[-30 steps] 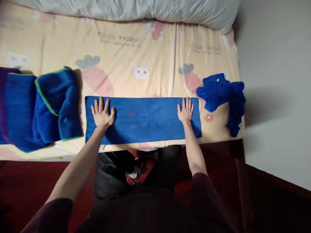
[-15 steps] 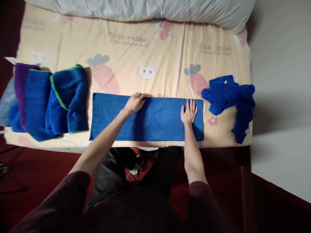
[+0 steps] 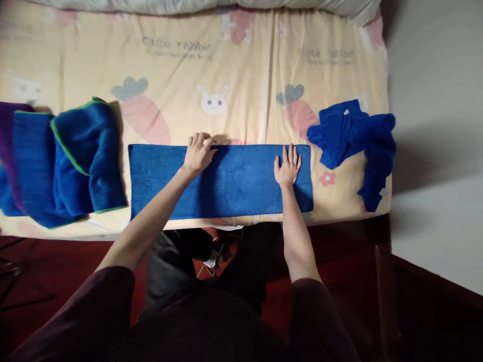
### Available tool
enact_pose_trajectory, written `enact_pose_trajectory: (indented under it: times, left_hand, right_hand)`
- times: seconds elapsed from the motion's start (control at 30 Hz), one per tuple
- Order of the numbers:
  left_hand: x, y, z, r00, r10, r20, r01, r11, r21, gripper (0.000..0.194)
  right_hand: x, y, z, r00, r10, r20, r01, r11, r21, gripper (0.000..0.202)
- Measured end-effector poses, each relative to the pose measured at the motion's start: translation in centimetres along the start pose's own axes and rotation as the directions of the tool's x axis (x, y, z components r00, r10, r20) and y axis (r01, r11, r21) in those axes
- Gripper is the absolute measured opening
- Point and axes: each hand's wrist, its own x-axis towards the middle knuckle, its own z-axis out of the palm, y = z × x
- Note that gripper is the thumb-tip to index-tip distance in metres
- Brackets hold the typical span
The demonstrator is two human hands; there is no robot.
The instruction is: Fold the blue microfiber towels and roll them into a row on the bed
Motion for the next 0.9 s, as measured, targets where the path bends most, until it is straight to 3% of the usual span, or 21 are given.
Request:
enact_pose_trajectory:
  times: [0.1, 0.2, 0.3, 0.4, 0.47, 0.57, 0.63, 0.73, 0.83, 0.9]
  left_hand:
    - [-5.8, -1.4, -0.7, 0.999, -0.027, -0.030, 0.028, 0.999, 0.018, 0.050]
    - [-10.5, -5.4, -1.4, 0.957, -0.241, -0.159, 0.248, 0.969, 0.025, 0.061]
    - [-12.8, -9.2, -2.0, 0.891, -0.385, -0.241, 0.397, 0.918, 0.001, 0.065]
    - [-13.1, -10.1, -2.5, 0.870, -0.429, -0.242, 0.436, 0.899, -0.025, 0.067]
    - [-12.9, -8.7, -2.6, 0.854, -0.459, -0.244, 0.462, 0.886, -0.052, 0.069]
    - [-12.9, -4.1, -1.7, 0.871, -0.437, -0.224, 0.428, 0.899, -0.090, 0.070]
    - [-13.2, -0.3, -0.3, 0.924, -0.341, -0.175, 0.323, 0.938, -0.123, 0.068]
    - [-14.1, 4.4, 2.0, 0.967, -0.233, -0.105, 0.210, 0.959, -0.191, 0.067]
    - [-16.2, 5.2, 2.9, 0.971, -0.226, -0.082, 0.206, 0.959, -0.196, 0.064]
    - [-18.5, 3.5, 2.4, 0.958, -0.267, -0.109, 0.248, 0.956, -0.157, 0.063]
  right_hand:
    - [0.1, 0.1, 0.1, 1.000, -0.010, -0.014, 0.010, 1.000, -0.003, 0.061]
    - [0.0, 0.2, 0.4, 1.000, -0.019, -0.013, 0.018, 1.000, -0.016, 0.061]
    - [0.0, 0.3, 0.5, 1.000, -0.013, -0.009, 0.013, 0.999, -0.039, 0.062]
    - [0.2, 0.3, 0.0, 1.000, 0.001, 0.000, -0.001, 0.998, -0.060, 0.061]
    - [0.3, -0.2, -0.9, 1.000, 0.010, 0.018, -0.008, 0.998, -0.067, 0.061]
    - [-0.6, -3.3, -3.0, 0.999, 0.015, 0.047, -0.012, 0.997, -0.073, 0.062]
    - [-2.8, -7.4, -4.0, 0.997, -0.022, 0.076, 0.026, 0.998, -0.049, 0.063]
    - [-8.2, -14.3, -3.8, 0.958, -0.220, 0.182, 0.206, 0.974, 0.094, 0.066]
    - [-13.5, -18.1, -2.4, 0.882, -0.380, 0.278, 0.320, 0.917, 0.236, 0.065]
    - [-15.3, -17.3, -1.8, 0.904, -0.332, 0.270, 0.271, 0.932, 0.241, 0.065]
